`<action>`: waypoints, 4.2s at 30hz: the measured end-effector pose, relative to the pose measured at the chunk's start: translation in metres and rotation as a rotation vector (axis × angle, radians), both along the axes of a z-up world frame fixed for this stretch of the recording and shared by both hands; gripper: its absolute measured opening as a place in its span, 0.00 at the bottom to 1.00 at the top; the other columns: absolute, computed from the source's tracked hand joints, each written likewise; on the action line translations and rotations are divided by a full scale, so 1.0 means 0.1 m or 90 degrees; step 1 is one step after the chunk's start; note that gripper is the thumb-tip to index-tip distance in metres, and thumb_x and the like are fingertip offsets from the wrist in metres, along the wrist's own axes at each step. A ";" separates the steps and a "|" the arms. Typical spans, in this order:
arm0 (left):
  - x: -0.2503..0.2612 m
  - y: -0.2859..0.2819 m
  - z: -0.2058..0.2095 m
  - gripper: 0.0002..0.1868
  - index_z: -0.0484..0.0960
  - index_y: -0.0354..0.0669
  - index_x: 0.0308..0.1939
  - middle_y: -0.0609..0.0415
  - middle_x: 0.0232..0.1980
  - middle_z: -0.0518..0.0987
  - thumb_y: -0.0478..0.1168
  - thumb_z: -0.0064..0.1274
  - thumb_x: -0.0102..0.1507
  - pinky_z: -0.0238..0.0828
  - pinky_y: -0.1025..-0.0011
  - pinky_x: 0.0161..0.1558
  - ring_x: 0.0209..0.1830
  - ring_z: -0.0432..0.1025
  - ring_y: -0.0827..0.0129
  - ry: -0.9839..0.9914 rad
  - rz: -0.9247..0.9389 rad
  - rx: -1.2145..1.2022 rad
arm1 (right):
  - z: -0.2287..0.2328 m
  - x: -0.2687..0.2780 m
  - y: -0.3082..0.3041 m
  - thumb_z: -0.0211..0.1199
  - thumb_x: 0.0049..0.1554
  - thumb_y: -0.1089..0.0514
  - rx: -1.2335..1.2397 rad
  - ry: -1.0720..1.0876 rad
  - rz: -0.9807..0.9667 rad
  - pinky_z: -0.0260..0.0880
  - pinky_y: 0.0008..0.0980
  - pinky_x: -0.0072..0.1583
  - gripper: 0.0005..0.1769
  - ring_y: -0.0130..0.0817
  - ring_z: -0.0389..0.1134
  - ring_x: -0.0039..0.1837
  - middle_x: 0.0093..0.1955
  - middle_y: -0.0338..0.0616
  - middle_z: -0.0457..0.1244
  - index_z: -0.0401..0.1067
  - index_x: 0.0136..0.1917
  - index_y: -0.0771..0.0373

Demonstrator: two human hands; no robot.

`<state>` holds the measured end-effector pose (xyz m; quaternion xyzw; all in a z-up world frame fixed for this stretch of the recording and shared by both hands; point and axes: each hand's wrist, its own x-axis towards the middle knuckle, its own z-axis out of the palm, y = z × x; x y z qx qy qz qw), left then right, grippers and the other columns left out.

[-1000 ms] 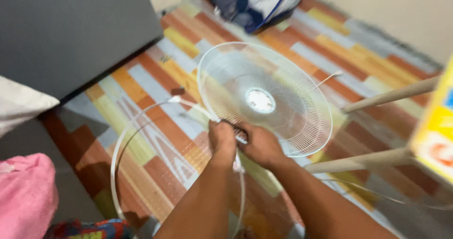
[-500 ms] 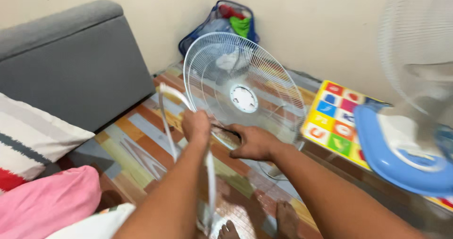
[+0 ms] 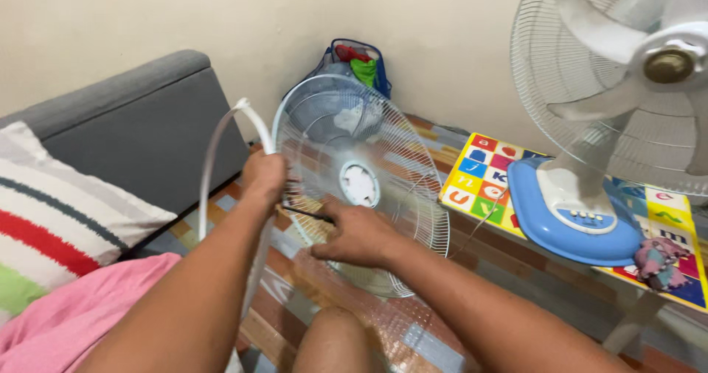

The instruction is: The person disassembles a standing electric fan by removing the front grille and then the fan blades. They use a screwdriver to loosen screws on the grille and then unscrew the nut holding the blades to the motor shaft.

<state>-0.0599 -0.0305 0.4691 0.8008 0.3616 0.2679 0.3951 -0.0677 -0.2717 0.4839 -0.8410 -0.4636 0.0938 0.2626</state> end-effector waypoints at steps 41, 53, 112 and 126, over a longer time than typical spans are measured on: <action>-0.47 -0.15 -0.24 0.19 0.79 0.35 0.40 0.43 0.30 0.79 0.39 0.38 0.51 0.77 0.55 0.31 0.25 0.75 0.55 -0.123 -0.296 -0.626 | 0.01 1.03 -0.94 0.65 0.51 0.39 -0.099 -0.044 -0.258 0.70 0.44 0.64 0.32 0.49 0.71 0.63 0.61 0.49 0.70 0.73 0.67 0.47; 0.57 -1.21 -1.29 0.03 0.72 0.38 0.24 0.50 0.23 0.71 0.34 0.45 0.51 0.67 0.63 0.26 0.20 0.66 0.61 0.048 -0.486 -0.523 | -0.53 1.07 -2.68 0.67 0.49 0.41 -0.159 -0.021 -0.491 0.70 0.47 0.63 0.32 0.50 0.71 0.62 0.59 0.47 0.70 0.71 0.67 0.44; 0.08 -4.51 0.11 0.22 0.88 0.49 0.44 0.44 0.44 0.85 0.59 0.53 0.60 0.75 0.53 0.49 0.44 0.80 0.50 0.199 -0.998 0.281 | -0.75 1.37 -3.52 0.62 0.51 0.41 -0.189 0.077 -0.682 0.70 0.47 0.62 0.25 0.52 0.72 0.59 0.55 0.51 0.71 0.78 0.60 0.47; 1.33 -4.10 0.53 0.11 0.88 0.52 0.41 0.46 0.49 0.81 0.46 0.53 0.60 0.73 0.55 0.52 0.48 0.77 0.50 -0.121 -0.618 0.188 | 0.00 1.29 -3.42 0.61 0.54 0.46 0.032 -0.116 -0.819 0.70 0.52 0.55 0.15 0.55 0.71 0.53 0.47 0.52 0.71 0.81 0.53 0.43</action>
